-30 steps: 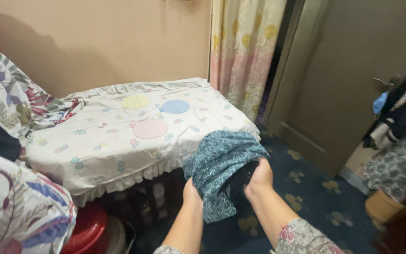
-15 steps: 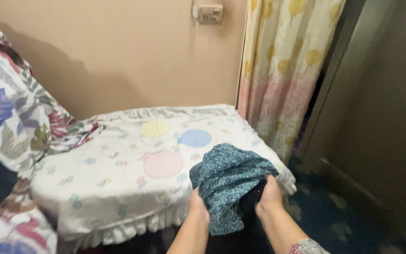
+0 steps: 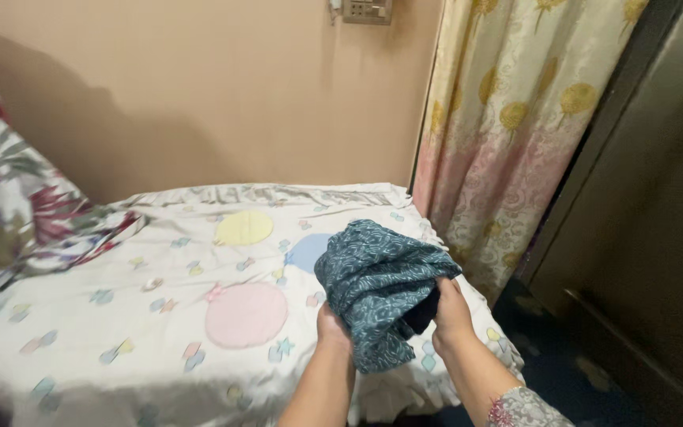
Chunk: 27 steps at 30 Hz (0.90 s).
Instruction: The person picks up clothing items from a surface, carries them to a wooden cabinet, and places them onto a shelf by hand.
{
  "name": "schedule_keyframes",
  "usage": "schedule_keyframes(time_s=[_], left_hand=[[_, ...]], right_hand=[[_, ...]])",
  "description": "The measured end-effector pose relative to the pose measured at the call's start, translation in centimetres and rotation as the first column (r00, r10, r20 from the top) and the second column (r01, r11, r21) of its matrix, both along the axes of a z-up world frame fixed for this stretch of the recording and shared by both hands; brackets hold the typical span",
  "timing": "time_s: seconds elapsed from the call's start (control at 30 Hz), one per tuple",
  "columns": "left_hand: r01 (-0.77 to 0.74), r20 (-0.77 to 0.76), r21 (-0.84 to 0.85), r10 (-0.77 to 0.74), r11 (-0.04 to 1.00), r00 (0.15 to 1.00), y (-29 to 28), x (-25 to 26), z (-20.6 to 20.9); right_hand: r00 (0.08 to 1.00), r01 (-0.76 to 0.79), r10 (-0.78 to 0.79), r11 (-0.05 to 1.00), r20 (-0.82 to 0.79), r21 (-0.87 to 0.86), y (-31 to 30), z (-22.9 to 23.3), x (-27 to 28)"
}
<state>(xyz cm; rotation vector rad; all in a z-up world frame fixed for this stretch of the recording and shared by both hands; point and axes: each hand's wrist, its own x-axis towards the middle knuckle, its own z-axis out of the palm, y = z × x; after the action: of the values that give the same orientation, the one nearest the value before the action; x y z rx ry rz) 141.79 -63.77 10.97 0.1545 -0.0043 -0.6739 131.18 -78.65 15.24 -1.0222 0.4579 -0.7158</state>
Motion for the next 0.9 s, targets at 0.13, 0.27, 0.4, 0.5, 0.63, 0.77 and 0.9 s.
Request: schedule_keyframes(time_s=[0.13, 0.27, 0.4, 0.5, 0.63, 0.77, 0.9], left_hand=[[0.025, 0.018, -0.029, -0.025, 0.999, 1.000, -2.6, 5.9, 1.1], [-0.021, -0.023, -0.035, 0.020, 0.999, 1.000, -4.8, 10.8, 4.7], [-0.066, 0.027, 0.181, 0.062, 0.981, 0.998, -7.5, 16.5, 4.8], [0.074, 0.003, 0.264, -0.078, 0.962, 0.997, -9.7, 20.4, 2.8], [0.215, -0.079, 0.791, -0.253, 0.573, 0.964, -11.6, 23.1, -1.2], [-0.182, 0.227, 0.962, -0.221, 0.205, 0.949, -12.2, 22.6, -2.0], [-0.507, 0.477, 0.861, -0.298, -0.028, 0.827, -13.2, 22.0, 0.3]], right_hand=[[0.990, 0.136, -0.138, 0.915, 0.022, -0.380, -3.8, 0.0, 2.7], [0.970, 0.097, -0.156, 0.952, -0.188, -0.290, -7.1, 2.2, 5.2], [0.931, 0.283, -0.348, 0.879, -0.112, -0.383, -10.2, 0.8, 9.0], [0.939, 0.295, -0.332, 0.915, -0.095, -0.276, -11.3, -0.1, 10.9], [0.735, 0.351, -0.324, 0.933, -0.595, -0.074, -10.5, -1.1, 12.5], [0.714, 0.414, -0.528, 0.848, -0.459, -0.331, -14.2, -5.3, 12.8], [0.631, 0.484, -0.628, 0.777, -0.456, -0.402, -18.7, -9.9, 12.4]])
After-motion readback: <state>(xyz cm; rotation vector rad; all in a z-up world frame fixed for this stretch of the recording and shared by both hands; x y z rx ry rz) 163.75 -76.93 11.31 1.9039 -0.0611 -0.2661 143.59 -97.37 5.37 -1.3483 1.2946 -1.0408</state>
